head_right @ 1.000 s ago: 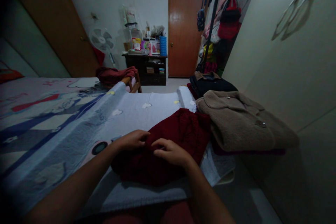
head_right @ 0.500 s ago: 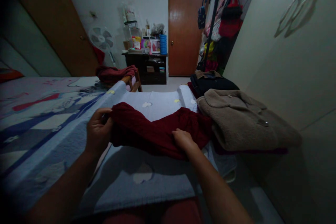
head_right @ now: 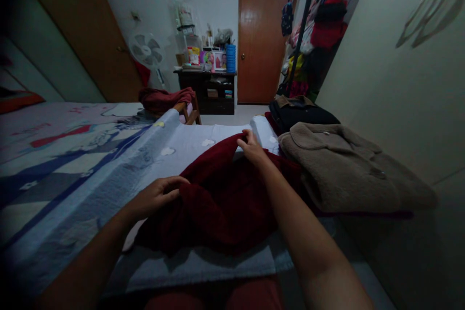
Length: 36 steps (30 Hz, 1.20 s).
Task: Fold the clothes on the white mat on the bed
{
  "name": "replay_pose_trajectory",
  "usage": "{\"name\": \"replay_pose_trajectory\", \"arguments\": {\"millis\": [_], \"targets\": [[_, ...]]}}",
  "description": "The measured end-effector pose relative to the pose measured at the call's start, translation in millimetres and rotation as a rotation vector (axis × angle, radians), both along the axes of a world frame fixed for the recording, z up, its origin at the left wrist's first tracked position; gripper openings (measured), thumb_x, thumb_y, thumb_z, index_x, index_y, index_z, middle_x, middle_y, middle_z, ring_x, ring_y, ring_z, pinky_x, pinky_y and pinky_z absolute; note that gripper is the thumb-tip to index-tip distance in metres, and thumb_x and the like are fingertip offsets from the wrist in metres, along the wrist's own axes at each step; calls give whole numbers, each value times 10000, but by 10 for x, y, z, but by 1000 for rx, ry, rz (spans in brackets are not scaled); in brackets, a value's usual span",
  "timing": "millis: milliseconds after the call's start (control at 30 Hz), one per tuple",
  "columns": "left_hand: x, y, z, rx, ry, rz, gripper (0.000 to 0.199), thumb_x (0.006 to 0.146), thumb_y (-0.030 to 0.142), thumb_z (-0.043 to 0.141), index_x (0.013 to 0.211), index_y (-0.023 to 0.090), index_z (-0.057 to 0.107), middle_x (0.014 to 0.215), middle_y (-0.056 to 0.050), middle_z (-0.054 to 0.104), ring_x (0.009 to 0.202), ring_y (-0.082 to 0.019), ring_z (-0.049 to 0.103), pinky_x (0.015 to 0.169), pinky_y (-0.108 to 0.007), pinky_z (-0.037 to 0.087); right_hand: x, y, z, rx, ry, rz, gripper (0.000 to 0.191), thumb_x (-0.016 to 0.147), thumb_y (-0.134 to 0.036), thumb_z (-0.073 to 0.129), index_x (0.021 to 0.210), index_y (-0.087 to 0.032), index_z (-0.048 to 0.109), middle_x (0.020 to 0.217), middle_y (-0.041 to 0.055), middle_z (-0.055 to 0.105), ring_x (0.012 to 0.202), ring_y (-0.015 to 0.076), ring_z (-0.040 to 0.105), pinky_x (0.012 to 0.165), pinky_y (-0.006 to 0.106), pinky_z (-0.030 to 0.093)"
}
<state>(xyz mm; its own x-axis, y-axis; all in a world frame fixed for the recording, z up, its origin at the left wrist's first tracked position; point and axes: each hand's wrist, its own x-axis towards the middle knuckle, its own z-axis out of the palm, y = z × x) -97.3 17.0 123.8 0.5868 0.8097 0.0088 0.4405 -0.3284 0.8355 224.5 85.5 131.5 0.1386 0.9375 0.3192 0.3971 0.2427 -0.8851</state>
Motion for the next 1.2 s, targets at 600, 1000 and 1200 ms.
{"name": "replay_pose_trajectory", "arguments": {"millis": [600,1000,1200], "targets": [[-296,316,367,798,-84,817,180,829,317,585,927,180,648,849,3,680,755,-147,626,693,-243,479,147,-896,-567,-360,-1092,402,688,691,-273,653,1360,-217,507,1373,110,530,1287,339,388,1089,490,194],[-408,223,366,443,28,496,457,776,502,633,1132,217,596,886,5,660,579,-109,595,530,-211,458,243,-722,-50,48,-697,-37,164,722,-122,469,822,-189,582,828,28,620,771,162,550,724,268,387],[-516,232,102,202,236,192,421,802,530,585,1091,226,628,863,-20,711,726,-193,660,641,-275,509,590,-929,562,490,-442,-640,122,724,-158,489,753,-207,597,800,8,519,757,167,515,737,293,415]]}}
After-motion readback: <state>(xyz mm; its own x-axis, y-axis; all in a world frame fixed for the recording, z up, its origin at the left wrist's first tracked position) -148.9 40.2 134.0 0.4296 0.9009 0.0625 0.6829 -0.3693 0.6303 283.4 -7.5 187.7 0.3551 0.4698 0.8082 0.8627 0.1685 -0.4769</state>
